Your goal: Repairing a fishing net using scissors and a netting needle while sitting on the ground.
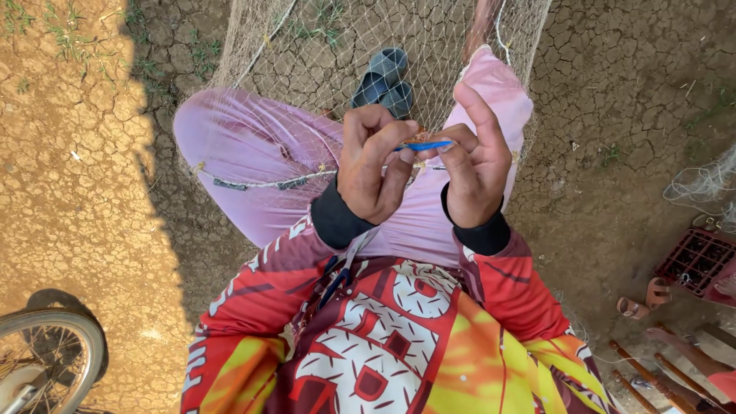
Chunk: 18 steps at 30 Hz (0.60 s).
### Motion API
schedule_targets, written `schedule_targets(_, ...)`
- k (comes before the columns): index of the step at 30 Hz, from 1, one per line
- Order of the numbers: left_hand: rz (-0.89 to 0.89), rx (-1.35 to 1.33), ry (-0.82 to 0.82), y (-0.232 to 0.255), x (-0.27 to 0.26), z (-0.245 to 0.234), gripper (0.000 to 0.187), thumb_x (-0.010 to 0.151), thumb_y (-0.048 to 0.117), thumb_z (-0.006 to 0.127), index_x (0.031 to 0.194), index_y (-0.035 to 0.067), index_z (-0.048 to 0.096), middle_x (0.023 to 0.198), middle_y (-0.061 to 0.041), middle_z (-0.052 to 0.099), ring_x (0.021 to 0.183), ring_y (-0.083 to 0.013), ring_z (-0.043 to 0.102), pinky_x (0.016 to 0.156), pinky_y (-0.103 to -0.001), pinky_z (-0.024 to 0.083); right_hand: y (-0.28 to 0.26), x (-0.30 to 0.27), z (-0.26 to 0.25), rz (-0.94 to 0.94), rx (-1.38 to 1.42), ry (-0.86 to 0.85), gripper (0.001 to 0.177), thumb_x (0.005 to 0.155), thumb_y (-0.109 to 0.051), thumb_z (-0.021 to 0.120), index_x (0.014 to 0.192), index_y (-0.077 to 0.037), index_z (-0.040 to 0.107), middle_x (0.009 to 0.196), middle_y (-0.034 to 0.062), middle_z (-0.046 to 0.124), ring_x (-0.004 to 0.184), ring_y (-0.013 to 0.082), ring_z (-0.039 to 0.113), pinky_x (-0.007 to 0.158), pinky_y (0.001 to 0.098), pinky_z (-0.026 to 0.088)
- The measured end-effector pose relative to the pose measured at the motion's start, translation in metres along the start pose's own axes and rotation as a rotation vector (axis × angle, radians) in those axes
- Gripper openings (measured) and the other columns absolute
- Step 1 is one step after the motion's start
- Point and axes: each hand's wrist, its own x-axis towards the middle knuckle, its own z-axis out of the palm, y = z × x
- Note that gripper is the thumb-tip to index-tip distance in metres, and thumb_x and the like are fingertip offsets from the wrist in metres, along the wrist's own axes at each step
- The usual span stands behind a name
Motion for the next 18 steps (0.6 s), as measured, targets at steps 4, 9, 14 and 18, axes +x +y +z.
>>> schedule_targets(4,-0.033,-0.022,0.001,0.008,0.004,0.002,0.029,0.107,0.015,0.052,0.133,0.005,0.061,0.106,-0.013,0.044,0.089,-0.0299,0.052,0.078,-0.038,0.050,0.005,-0.002,-0.003,-0.021,-0.017,0.005,0.059,0.101,-0.009,0.059,0.154,0.007,0.039,0.084,0.0202,0.067,0.080,0.0240,0.070,0.085,0.0361,0.060)
schedule_targets(9,-0.151,0.058,-0.004,0.009,0.002,0.010,0.030,0.104,0.030,0.061,0.129,0.015,0.070,0.101,-0.006,0.037,0.084,-0.0246,0.042,0.074,-0.034,0.043,0.012,-0.004,-0.004,-0.185,-0.224,-0.062,0.058,0.105,-0.005,0.054,0.157,0.008,0.032,0.093,0.0227,0.073,0.087,0.0270,0.072,0.087,0.0382,0.059)
schedule_targets(14,-0.130,0.142,0.032,0.020,0.004,0.005,0.025,0.101,0.018,0.065,0.125,0.018,0.074,0.096,-0.005,0.037,0.088,-0.0294,0.052,0.080,-0.036,0.050,0.017,0.003,-0.003,-0.352,-0.440,-0.065,0.058,0.104,-0.006,0.058,0.156,0.008,0.035,0.095,0.0214,0.071,0.093,0.0323,0.071,0.085,0.0420,0.058)
schedule_targets(18,-0.132,0.090,0.112,0.042,0.020,-0.001,0.023,0.104,0.024,0.065,0.124,0.019,0.075,0.112,-0.011,0.047,0.108,-0.0301,0.055,0.098,-0.040,0.050,0.020,0.013,-0.003,-0.611,-0.717,-0.071,0.061,0.106,-0.031,0.056,0.144,0.016,0.048,0.092,0.0177,0.071,0.091,0.0312,0.064,0.093,0.0431,0.056)
